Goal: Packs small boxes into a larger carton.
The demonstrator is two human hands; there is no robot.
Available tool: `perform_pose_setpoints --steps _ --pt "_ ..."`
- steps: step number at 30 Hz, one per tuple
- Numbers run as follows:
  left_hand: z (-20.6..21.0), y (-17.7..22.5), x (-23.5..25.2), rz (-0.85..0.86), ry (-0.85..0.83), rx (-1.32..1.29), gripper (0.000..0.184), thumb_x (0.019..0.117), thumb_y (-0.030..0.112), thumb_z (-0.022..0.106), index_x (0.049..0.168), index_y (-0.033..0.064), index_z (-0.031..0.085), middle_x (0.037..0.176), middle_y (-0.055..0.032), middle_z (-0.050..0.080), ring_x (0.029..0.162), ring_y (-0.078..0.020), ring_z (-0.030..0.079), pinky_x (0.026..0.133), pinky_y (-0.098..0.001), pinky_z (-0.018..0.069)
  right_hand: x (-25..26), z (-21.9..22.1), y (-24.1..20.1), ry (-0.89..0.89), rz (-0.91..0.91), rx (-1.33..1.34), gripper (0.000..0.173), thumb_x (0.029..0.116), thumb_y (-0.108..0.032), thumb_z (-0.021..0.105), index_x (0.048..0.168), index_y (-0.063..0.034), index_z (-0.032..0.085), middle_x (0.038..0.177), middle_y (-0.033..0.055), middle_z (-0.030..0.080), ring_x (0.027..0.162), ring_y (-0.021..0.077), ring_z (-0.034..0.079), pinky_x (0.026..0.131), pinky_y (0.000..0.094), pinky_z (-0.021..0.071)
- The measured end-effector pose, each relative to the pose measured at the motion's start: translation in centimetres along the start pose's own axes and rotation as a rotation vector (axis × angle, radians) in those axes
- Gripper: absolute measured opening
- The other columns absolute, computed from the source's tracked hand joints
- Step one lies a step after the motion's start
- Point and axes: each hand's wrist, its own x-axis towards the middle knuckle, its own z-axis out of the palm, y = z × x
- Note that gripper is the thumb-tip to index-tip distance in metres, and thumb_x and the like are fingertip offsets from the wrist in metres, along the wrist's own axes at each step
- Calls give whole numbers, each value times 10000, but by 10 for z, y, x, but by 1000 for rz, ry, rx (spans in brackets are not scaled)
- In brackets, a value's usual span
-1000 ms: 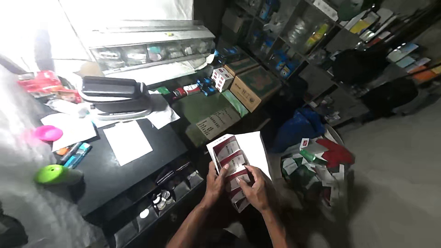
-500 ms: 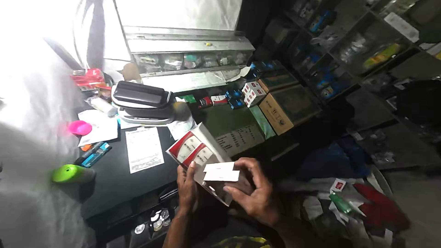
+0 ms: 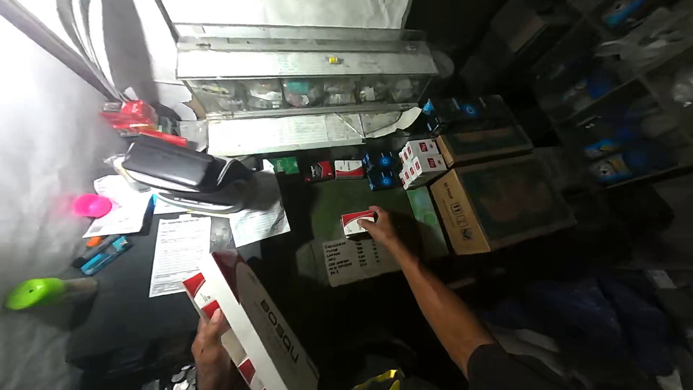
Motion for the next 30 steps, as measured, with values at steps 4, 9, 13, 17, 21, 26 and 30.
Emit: perform_pose_setpoints --steps 4,9,13,17,21,26,30 --pt "6 6 -2 -9 44 78 399 1037 189 362 1341 -46 467 1032 103 655 921 114 631 864 -122 541 35 3 -29 56 -313 -486 508 1031 -234 584 1490 -31 510 1532 225 477 1379 433 479 1126 567 419" --pt "3 0 -2 16 66 168 484 1039 240 357 1386 -91 421 1111 65 642 978 127 607 911 -116 512 104 32 -43 -5 -400 -723 557 983 -80 574 1509 41 432 1605 261 353 1469 477 340 1124 629 367" --pt "3 -3 -5 -2 96 170 477 1033 216 327 1396 -82 411 1144 54 639 1000 113 608 927 -128 509 119 39 -43 -38 -367 -755 535 997 -65 541 1504 62 430 1622 264 317 1493 463 307 1135 617 367" --pt "4 -1 -5 -11 98 191 467 1022 179 297 1377 -93 431 1138 33 636 999 103 601 927 -127 498 121 37 -40 -37 -389 -758 544 985 -89 561 1495 61 443 1610 264 336 1491 470 302 1123 620 381" --pt "5 -1 -7 9 114 177 469 1026 213 311 1345 -98 457 1103 43 655 988 99 611 917 -129 509 82 -1 -44 -171 -542 -612 584 1034 -346 588 1520 -43 474 1593 209 407 1477 406 373 1202 552 332" --pt "8 2 -7 2 132 205 489 1028 206 287 1325 -143 458 1133 -33 645 997 86 599 934 -136 489 17 -20 -14 -498 -484 -713 976 860 -416 818 1625 -118 290 1665 196 280 1500 453 297 1143 679 303" --pt "8 3 -5 -5 102 183 474 1009 193 308 1332 -121 456 1124 -3 648 992 81 611 929 -143 505 19 -1 6 -402 -541 -814 810 913 -163 737 1598 -48 319 1518 240 474 1395 445 440 1095 624 372"
